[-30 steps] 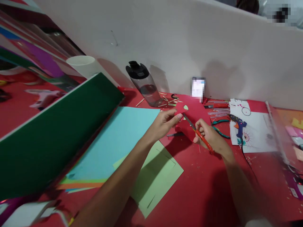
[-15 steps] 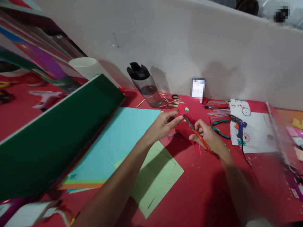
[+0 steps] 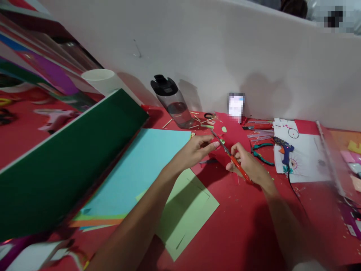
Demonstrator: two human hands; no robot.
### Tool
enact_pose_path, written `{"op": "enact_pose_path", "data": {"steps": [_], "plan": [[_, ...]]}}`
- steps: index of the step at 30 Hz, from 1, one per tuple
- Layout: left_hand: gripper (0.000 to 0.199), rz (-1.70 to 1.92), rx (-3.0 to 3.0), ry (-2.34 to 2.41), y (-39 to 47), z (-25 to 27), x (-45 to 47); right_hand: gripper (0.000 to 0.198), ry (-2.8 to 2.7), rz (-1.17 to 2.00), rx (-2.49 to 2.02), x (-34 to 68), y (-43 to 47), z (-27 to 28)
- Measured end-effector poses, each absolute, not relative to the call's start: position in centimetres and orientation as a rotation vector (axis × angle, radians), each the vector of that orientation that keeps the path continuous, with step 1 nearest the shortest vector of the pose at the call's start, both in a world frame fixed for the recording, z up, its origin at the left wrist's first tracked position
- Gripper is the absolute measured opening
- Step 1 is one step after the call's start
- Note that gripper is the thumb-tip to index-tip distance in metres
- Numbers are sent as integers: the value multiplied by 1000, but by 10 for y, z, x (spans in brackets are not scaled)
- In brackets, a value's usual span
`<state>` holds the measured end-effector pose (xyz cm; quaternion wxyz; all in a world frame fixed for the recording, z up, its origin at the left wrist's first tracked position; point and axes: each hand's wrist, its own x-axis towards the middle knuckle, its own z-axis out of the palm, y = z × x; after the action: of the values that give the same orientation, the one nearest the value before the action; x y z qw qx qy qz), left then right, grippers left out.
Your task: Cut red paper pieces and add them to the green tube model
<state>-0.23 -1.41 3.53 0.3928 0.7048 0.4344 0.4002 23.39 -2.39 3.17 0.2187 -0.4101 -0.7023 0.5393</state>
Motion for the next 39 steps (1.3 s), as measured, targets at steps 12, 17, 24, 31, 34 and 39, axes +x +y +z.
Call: {"op": "enact_pose_path", "data": {"steps": [12,17,24,31,34,39], "plan": [[46,980,1709,1075,-16,37,-4,56,-1817,1556,-1176,234,-17,25],[47,1013,1676,1147,-14,40,-19,51,-1782,1663,-1104,251,-16,25],[41,1226,1626,1373,2,27,-42,51,-1693,1400,-1225,277,-9,48],[40,1071,1741,1256,0,4,-3,46,-1592,1141,-1385,284,1,47],[35,1146,1767,1306,-7,3,14,43,-1567,1136,-1342,286,3,44],[25,1351,1783,1237,-21,25,22,44,-1483,1085,-1323,294,6,45]]}}
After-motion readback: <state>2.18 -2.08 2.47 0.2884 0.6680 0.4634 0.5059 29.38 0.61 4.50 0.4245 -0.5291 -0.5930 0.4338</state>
